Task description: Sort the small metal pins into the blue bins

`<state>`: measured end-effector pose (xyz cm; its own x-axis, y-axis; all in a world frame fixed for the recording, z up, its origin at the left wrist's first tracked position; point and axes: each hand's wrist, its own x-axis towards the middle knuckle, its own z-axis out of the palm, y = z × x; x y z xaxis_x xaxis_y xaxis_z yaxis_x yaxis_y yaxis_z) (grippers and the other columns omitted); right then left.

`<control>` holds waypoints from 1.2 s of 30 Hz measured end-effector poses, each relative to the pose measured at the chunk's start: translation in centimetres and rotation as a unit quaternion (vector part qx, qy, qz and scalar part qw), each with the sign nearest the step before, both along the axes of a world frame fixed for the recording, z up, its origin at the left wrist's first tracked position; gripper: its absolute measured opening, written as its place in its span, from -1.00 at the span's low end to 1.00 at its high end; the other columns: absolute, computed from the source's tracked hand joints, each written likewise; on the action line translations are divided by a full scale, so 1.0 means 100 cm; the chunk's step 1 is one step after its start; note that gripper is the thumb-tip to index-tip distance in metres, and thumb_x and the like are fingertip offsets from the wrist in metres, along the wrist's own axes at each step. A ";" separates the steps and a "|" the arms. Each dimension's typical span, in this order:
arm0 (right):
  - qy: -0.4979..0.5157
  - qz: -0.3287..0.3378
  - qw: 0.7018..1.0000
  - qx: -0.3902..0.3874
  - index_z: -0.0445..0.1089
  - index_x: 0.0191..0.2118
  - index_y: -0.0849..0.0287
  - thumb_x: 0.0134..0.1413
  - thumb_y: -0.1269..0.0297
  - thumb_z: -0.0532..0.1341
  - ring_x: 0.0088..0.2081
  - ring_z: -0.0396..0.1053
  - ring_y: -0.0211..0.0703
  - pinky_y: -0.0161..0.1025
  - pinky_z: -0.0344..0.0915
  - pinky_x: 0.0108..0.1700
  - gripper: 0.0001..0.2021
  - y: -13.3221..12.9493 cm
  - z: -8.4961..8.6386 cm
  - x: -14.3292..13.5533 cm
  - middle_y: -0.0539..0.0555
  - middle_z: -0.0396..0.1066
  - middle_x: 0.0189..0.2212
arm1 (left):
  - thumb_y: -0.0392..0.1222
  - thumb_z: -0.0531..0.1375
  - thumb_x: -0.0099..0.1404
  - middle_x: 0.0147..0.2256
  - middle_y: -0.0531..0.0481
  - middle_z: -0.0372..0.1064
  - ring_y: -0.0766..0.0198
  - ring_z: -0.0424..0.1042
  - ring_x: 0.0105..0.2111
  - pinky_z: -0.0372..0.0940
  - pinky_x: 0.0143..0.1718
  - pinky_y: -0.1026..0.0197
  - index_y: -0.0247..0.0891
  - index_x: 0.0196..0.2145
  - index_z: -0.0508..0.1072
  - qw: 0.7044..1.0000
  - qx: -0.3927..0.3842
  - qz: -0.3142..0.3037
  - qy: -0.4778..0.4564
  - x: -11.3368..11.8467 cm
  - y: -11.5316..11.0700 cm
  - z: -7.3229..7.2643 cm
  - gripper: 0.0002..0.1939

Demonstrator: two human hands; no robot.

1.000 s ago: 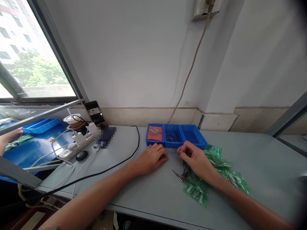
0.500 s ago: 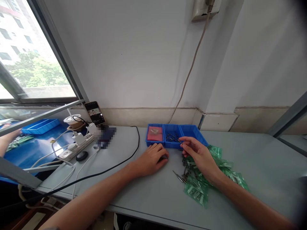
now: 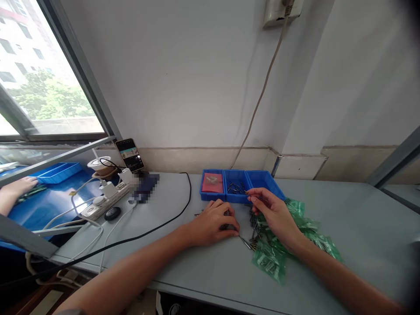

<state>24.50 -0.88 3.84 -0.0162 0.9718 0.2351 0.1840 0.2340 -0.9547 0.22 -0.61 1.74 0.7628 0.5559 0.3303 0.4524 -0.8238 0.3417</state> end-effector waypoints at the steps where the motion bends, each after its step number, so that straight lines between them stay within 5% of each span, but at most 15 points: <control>1: 0.000 -0.001 1.000 0.001 0.55 -0.08 0.07 0.17 -0.25 0.37 -0.38 0.41 -0.11 -0.13 0.45 -0.25 -0.53 0.000 0.000 0.000 0.09 0.54 -0.25 | 0.03 0.29 0.52 -0.02 -0.05 0.40 0.11 0.32 -0.01 0.21 0.10 0.07 -0.07 -0.11 0.63 1.000 -0.002 0.000 -0.001 0.000 0.000 -0.001 -0.82; 7: -0.004 -0.005 1.000 0.003 0.55 -0.09 0.06 0.17 -0.25 0.37 -0.38 0.41 -0.11 -0.12 0.46 -0.25 -0.53 0.002 -0.002 0.001 0.10 0.56 -0.23 | -0.03 0.27 0.54 -0.01 -0.04 0.42 0.14 0.34 -0.01 0.22 0.08 0.09 -0.13 -0.04 0.54 1.000 0.001 0.007 0.003 0.002 -0.001 -0.002 -0.83; 11: -0.007 -0.011 1.000 0.008 0.55 -0.10 0.06 0.16 -0.29 0.36 -0.38 0.43 -0.09 -0.10 0.47 -0.26 -0.50 0.003 -0.002 0.001 0.12 0.56 -0.23 | -0.02 0.26 0.55 0.00 -0.03 0.41 0.13 0.35 0.00 0.22 0.07 0.09 -0.01 0.11 0.53 1.000 0.006 0.001 0.013 0.003 -0.002 -0.001 -0.77; 26: -0.024 -0.012 1.000 0.010 0.55 -0.09 0.06 0.20 -0.25 0.34 -0.37 0.43 -0.08 -0.10 0.48 -0.23 -0.54 0.002 -0.001 0.002 0.11 0.56 -0.26 | 0.04 0.30 0.51 -0.04 -0.05 0.43 0.13 0.38 0.03 0.24 0.09 0.09 -0.08 -0.12 0.64 0.999 0.012 -0.035 0.000 0.006 -0.005 -0.002 -0.81; 36: -0.012 -0.006 1.000 0.005 0.53 -0.10 0.05 0.20 -0.22 0.35 -0.39 0.41 -0.11 -0.15 0.44 -0.27 -0.57 0.003 -0.001 0.002 0.06 0.53 -0.28 | -0.21 0.28 0.45 -0.04 -0.07 0.41 0.11 0.36 -0.08 0.23 -0.01 0.06 -0.21 -0.22 0.48 0.993 0.084 0.077 0.007 0.000 0.003 -0.004 -0.94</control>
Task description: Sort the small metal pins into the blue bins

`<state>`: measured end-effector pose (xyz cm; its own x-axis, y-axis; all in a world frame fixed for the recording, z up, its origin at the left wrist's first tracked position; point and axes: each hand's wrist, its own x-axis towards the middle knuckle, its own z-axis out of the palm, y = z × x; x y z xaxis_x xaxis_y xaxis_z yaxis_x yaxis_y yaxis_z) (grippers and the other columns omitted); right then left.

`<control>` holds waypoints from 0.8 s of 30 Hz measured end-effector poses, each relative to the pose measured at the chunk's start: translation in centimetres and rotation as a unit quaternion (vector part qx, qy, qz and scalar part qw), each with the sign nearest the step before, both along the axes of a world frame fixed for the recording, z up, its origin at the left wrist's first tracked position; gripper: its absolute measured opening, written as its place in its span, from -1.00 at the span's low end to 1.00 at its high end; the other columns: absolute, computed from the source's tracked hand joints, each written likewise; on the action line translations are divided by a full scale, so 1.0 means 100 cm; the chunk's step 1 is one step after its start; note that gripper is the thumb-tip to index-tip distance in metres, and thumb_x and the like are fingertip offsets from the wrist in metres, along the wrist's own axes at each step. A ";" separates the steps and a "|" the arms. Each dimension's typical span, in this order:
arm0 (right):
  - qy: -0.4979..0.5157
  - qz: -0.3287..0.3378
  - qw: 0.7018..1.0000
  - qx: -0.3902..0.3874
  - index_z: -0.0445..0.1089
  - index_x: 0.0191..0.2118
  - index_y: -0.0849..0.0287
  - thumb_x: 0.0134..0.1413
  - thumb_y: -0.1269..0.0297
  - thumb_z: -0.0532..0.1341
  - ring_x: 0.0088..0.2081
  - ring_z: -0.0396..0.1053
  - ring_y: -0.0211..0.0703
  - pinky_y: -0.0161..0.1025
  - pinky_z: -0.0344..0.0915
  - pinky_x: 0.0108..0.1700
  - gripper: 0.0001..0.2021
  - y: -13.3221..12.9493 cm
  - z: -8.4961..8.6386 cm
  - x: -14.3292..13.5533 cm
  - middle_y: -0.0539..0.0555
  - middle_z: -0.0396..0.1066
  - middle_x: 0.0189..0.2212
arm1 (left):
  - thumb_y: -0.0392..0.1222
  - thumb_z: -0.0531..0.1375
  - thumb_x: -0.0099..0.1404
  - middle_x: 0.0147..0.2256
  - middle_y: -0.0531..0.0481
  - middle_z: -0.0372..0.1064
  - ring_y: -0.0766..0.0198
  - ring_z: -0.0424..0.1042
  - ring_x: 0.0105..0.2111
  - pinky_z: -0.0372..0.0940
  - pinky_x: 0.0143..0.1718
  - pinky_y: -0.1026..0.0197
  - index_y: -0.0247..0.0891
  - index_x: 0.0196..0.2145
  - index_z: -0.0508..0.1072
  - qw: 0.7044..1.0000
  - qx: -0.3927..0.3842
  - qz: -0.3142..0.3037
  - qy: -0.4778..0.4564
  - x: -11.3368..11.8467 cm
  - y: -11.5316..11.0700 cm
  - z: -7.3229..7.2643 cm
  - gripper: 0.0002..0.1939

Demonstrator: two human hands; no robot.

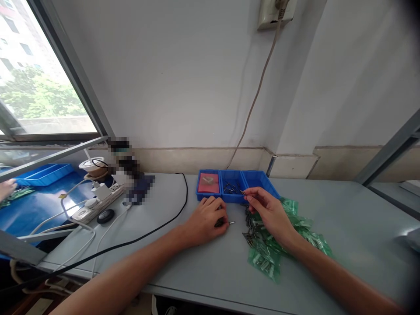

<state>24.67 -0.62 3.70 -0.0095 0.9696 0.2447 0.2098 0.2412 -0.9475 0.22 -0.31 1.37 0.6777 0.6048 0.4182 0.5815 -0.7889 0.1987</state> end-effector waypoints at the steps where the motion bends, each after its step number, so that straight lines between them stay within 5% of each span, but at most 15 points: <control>1: 0.003 0.000 1.000 0.000 0.53 -0.10 0.06 0.20 -0.20 0.35 -0.40 0.40 -0.12 -0.15 0.43 -0.28 -0.58 0.000 0.000 0.000 0.06 0.53 -0.29 | -0.23 0.27 0.45 -0.03 -0.08 0.40 0.10 0.36 -0.07 0.23 -0.01 0.05 -0.21 -0.20 0.47 1.000 0.008 0.009 0.005 0.000 -0.001 0.001 -0.96; 6: 0.011 0.006 1.000 -0.003 0.53 -0.11 0.06 0.21 -0.15 0.36 -0.39 0.39 -0.12 -0.15 0.42 -0.27 -0.62 -0.001 -0.001 0.000 0.06 0.52 -0.28 | -0.09 0.25 0.47 -0.01 -0.15 0.41 0.00 0.37 -0.08 0.22 -0.05 -0.02 -0.21 0.04 0.41 0.995 0.049 0.049 0.065 -0.003 -0.004 0.005 -0.74; 10: 0.019 0.011 1.000 -0.009 0.53 -0.11 0.07 0.22 -0.12 0.36 -0.39 0.38 -0.13 -0.16 0.41 -0.26 -0.64 0.000 -0.002 0.000 0.04 0.50 -0.29 | 0.00 0.23 0.50 -0.07 -0.13 0.40 0.01 0.36 -0.11 0.23 -0.07 -0.01 -0.20 -0.02 0.42 0.995 0.035 0.063 0.071 -0.005 -0.001 0.002 -0.75; 18: 0.023 0.016 1.000 -0.010 0.52 -0.12 0.08 0.23 -0.09 0.35 -0.41 0.36 -0.16 -0.17 0.37 -0.29 -0.66 0.003 -0.004 -0.002 0.04 0.50 -0.29 | -0.15 0.22 0.55 -0.11 -0.04 0.40 0.12 0.36 -0.10 0.27 -0.01 0.12 -0.17 -0.05 0.47 0.996 -0.083 0.016 -0.012 -0.006 0.009 -0.005 -0.91; 24: 0.022 0.018 1.000 -0.005 0.52 -0.11 0.06 0.25 -0.02 0.33 -0.41 0.37 -0.15 -0.16 0.37 -0.28 -0.72 0.001 -0.004 -0.003 0.05 0.50 -0.27 | -0.25 0.16 0.57 -0.08 -0.07 0.38 0.12 0.35 -0.07 0.29 0.03 0.11 -0.13 0.10 0.52 0.996 -0.084 -0.014 -0.033 -0.002 0.013 -0.008 -0.77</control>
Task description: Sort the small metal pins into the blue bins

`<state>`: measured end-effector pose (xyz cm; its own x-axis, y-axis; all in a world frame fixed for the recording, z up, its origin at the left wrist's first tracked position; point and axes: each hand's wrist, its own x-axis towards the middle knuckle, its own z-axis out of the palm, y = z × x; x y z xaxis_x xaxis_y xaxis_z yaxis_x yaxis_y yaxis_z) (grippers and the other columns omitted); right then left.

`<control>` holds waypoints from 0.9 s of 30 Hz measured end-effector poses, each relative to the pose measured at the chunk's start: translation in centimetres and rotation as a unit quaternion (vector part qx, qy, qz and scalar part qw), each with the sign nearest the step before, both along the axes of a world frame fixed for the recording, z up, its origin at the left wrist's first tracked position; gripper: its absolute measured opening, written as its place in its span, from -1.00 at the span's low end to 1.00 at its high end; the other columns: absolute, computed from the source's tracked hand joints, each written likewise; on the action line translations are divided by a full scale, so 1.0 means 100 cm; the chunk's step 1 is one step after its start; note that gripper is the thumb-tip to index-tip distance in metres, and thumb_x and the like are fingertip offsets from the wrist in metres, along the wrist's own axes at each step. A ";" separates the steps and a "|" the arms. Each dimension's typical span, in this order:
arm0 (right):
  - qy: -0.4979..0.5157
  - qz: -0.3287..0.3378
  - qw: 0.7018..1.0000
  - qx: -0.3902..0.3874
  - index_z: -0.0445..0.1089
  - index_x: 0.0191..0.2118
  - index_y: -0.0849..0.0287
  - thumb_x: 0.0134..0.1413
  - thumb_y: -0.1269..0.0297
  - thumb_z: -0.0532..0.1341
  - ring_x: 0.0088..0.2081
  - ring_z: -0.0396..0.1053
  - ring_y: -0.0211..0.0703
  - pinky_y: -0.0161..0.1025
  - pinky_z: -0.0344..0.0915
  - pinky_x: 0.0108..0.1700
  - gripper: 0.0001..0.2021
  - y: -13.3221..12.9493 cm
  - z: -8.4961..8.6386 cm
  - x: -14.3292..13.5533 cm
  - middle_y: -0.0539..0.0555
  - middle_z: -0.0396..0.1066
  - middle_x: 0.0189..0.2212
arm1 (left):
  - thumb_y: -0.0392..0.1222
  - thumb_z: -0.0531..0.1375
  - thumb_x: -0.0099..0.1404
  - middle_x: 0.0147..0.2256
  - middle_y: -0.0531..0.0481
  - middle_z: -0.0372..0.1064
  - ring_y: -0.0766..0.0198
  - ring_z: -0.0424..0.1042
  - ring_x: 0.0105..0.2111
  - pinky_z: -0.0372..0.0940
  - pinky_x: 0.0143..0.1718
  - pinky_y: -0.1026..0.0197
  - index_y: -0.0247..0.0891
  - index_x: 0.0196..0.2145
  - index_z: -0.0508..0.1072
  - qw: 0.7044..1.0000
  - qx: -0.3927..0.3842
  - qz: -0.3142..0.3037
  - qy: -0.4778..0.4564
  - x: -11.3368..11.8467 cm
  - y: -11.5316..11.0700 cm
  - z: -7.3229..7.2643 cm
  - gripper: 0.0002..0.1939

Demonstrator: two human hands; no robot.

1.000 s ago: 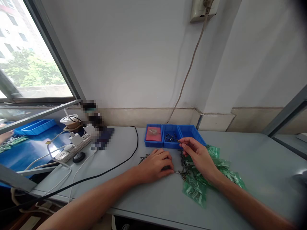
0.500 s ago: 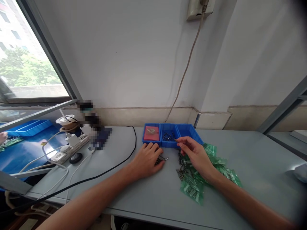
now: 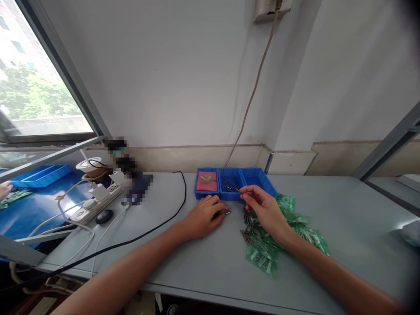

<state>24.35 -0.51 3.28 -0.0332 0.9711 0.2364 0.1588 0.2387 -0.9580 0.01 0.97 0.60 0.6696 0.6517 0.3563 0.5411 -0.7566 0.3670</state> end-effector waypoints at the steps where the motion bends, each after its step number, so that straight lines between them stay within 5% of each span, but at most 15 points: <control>1: 0.001 0.001 1.000 0.001 0.52 -0.10 0.06 0.25 -0.01 0.33 -0.41 0.37 -0.15 -0.16 0.38 -0.28 -0.73 0.000 0.000 0.000 0.04 0.50 -0.27 | -0.27 0.16 0.57 -0.09 -0.08 0.38 0.12 0.36 -0.07 0.29 0.02 0.11 -0.11 0.12 0.53 1.000 0.000 -0.003 -0.002 0.000 0.001 0.000 -0.74; 6: 0.006 0.006 1.000 0.004 0.51 -0.07 0.05 0.27 0.01 0.31 -0.40 0.36 -0.15 -0.17 0.39 -0.27 -0.74 -0.002 0.000 0.000 0.05 0.49 -0.26 | -0.35 0.16 0.52 -0.10 -0.07 0.37 0.13 0.37 -0.07 0.31 0.03 0.11 -0.04 0.19 0.54 1.000 0.000 -0.010 -0.003 0.000 0.003 -0.002 -0.61; 27: -0.005 0.002 1.000 0.000 0.50 -0.06 0.06 0.29 0.04 0.29 -0.39 0.37 -0.15 -0.16 0.38 -0.26 -0.75 -0.002 -0.002 0.001 0.05 0.49 -0.25 | -0.20 0.20 0.56 -0.11 -0.06 0.43 0.14 0.39 -0.08 0.31 0.00 0.12 -0.18 -0.09 0.48 1.000 -0.011 -0.009 -0.016 -0.003 0.003 0.000 -0.94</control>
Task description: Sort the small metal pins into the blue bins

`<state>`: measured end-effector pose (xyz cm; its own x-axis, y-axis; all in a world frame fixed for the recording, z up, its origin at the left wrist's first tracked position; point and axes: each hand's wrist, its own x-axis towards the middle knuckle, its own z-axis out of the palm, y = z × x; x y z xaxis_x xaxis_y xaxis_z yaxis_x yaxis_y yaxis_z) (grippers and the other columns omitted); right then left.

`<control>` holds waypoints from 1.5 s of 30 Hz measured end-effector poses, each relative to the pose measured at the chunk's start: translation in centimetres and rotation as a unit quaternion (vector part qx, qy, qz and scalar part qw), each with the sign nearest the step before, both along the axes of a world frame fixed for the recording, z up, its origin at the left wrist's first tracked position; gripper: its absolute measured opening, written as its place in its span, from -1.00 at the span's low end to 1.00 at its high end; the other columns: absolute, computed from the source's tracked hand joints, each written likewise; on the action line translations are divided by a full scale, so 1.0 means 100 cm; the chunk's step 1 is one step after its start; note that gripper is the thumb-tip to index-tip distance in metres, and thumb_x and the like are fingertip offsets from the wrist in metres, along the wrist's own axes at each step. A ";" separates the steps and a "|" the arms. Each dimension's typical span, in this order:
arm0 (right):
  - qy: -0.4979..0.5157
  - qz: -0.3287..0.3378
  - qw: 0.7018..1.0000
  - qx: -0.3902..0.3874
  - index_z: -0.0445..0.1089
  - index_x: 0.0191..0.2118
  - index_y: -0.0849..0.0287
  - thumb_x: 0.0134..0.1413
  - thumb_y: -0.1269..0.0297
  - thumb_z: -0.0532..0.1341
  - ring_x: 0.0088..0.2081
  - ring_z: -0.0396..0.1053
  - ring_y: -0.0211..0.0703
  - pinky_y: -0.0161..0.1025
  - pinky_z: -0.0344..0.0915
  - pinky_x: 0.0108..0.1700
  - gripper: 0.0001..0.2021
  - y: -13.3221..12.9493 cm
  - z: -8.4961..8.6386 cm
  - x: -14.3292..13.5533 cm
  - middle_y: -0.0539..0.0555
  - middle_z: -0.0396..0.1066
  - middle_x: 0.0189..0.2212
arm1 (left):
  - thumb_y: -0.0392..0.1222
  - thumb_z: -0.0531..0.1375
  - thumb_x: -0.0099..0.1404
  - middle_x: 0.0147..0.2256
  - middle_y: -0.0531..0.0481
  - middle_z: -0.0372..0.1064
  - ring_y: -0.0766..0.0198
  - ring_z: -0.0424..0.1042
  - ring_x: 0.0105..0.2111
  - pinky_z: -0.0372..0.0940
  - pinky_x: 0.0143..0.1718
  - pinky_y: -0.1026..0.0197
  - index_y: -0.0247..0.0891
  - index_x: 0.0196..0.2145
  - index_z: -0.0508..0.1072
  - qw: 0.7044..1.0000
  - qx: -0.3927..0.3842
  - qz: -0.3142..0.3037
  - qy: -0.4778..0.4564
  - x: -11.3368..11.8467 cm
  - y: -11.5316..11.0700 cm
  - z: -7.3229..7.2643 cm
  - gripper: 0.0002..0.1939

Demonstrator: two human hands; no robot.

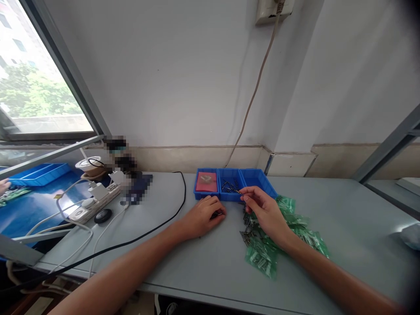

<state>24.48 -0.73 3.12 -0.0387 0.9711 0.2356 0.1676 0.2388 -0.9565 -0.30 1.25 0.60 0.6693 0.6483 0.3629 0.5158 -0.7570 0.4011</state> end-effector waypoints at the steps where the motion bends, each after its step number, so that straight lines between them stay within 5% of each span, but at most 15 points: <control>1: 0.001 0.000 1.000 0.001 0.50 -0.06 0.05 0.29 0.04 0.29 -0.39 0.37 -0.15 -0.17 0.37 -0.26 -0.75 0.000 0.000 0.000 0.05 0.49 -0.25 | -0.18 0.20 0.56 -0.10 -0.06 0.43 0.13 0.39 -0.08 0.31 -0.01 0.12 -0.18 -0.08 0.48 1.000 0.003 0.001 0.004 -0.001 -0.001 0.002 -0.93; 11: 0.005 0.004 1.000 0.003 0.50 -0.06 0.07 0.32 0.02 0.28 -0.39 0.35 -0.16 -0.17 0.37 -0.26 -0.75 0.000 -0.001 0.000 0.04 0.48 -0.25 | 0.08 0.23 0.55 -0.02 -0.11 0.41 0.07 0.37 -0.05 0.27 0.02 0.04 -0.16 0.05 0.46 0.996 0.027 -0.025 0.080 -0.011 -0.014 0.024 -0.70; 20: 0.001 0.010 1.000 0.006 0.51 -0.08 0.06 0.30 0.01 0.30 -0.38 0.35 -0.14 -0.16 0.39 -0.26 -0.75 -0.002 0.001 -0.002 0.06 0.51 -0.23 | -0.05 0.19 0.59 -0.17 -0.02 0.42 0.16 0.37 -0.14 0.27 -0.08 0.14 -0.20 -0.17 0.44 0.999 0.003 0.018 0.027 0.001 0.001 0.002 -0.81; 25: -0.003 0.007 1.000 0.003 0.52 -0.09 0.06 0.28 -0.05 0.31 -0.40 0.35 -0.13 -0.15 0.40 -0.27 -0.70 -0.003 0.003 -0.002 0.06 0.50 -0.26 | -0.01 0.13 0.63 -0.16 -0.07 0.43 0.12 0.40 -0.11 0.26 -0.02 0.10 -0.20 -0.12 0.49 0.998 0.040 0.006 0.050 0.000 -0.001 0.011 -0.75; 30: -0.005 0.012 1.000 -0.001 0.52 -0.08 0.05 0.28 -0.08 0.30 -0.39 0.34 -0.12 -0.15 0.41 -0.27 -0.68 -0.004 0.003 -0.002 0.08 0.52 -0.24 | 0.33 0.40 0.29 0.02 -0.12 0.38 0.02 0.36 0.00 0.27 0.10 0.04 -0.09 0.11 0.50 0.996 0.023 -0.039 0.078 -0.018 -0.007 0.023 -0.38; 36: 0.002 0.019 1.000 0.000 0.52 -0.09 0.06 0.27 -0.10 0.30 -0.38 0.36 -0.12 -0.14 0.42 -0.28 -0.67 -0.003 0.001 -0.003 0.09 0.52 -0.23 | 0.03 0.20 0.58 -0.07 -0.09 0.38 0.11 0.36 -0.05 0.29 0.05 0.11 -0.15 0.00 0.51 0.998 -0.021 -0.041 0.031 -0.011 -0.003 0.012 -0.77; 45: 0.019 0.033 0.999 -0.020 0.55 -0.09 0.06 0.29 -0.20 0.29 -0.41 0.35 -0.14 -0.17 0.36 -0.31 -0.60 -0.003 0.001 -0.001 0.05 0.46 -0.32 | -0.13 0.17 0.59 -0.11 -0.08 0.40 0.13 0.38 -0.07 0.31 0.00 0.13 -0.17 -0.04 0.49 0.999 -0.019 -0.037 0.014 -0.003 -0.001 0.005 -0.88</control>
